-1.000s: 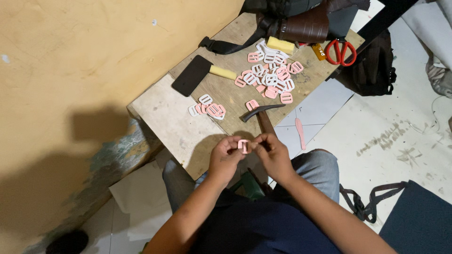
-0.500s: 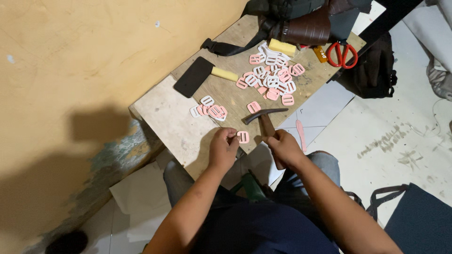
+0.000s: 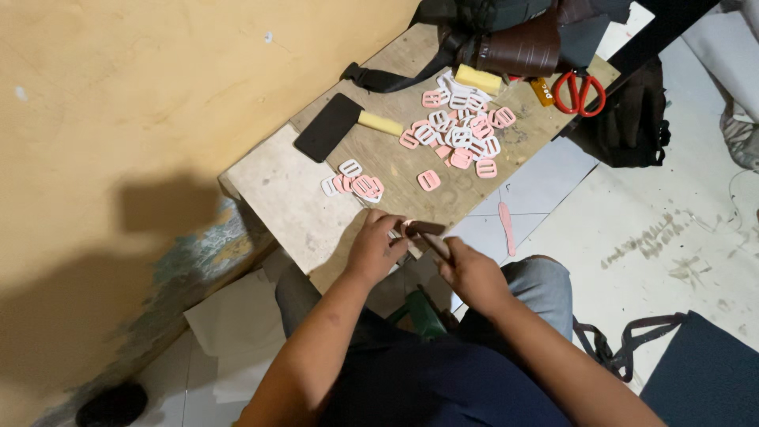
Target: The person uses a hammer to separate interlocked pink and white plastic buckles on a wooden workbench. They pick up pairs of buckles, position them on the bench, and strike them with the hammer to separate the components, then place the separated pieces aside.
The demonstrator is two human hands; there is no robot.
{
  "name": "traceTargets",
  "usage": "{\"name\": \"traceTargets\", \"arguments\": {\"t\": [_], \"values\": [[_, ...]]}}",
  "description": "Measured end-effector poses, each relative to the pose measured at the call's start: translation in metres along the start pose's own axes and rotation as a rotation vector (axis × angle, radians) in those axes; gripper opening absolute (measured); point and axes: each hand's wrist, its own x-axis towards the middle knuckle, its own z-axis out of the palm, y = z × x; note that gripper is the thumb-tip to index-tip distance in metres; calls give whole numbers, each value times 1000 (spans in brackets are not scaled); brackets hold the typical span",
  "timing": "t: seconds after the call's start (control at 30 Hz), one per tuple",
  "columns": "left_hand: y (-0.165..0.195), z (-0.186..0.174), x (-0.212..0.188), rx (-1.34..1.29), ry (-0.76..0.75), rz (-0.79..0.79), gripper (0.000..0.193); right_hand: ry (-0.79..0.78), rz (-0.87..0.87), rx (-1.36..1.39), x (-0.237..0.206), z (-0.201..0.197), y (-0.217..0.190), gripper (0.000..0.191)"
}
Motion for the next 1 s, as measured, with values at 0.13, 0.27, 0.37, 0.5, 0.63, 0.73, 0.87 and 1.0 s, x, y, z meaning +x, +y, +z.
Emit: {"name": "traceTargets", "arguments": {"t": [0.13, 0.27, 0.37, 0.5, 0.63, 0.73, 0.87, 1.0], "values": [[-2, 0, -2, -47, 27, 61, 34, 24, -29, -49, 0, 2, 4, 35], [-2, 0, -1, -40, 21, 23, 33, 28, -53, 5, -4, 2, 8, 40], [-2, -1, -3, -22, 15, -22, 36, -42, 18, -53, -3, 2, 8, 34], [-2, -1, -6, 33, 25, -25, 32, -4, -48, -68, -1, 3, 8, 34], [-3, 0, -3, -56, 71, 0, 36, -88, 21, -112, 3, 2, 6, 32], [-2, 2, -3, -71, 93, 6, 33, 23, 6, -44, 5, 5, 0, 35], [1, 5, -6, -9, 148, -17, 31, -87, 36, -90, 11, 5, -3, 34], [0, 10, -7, 22, 211, -44, 32, -67, -1, -80, 16, 6, -9, 34]]}}
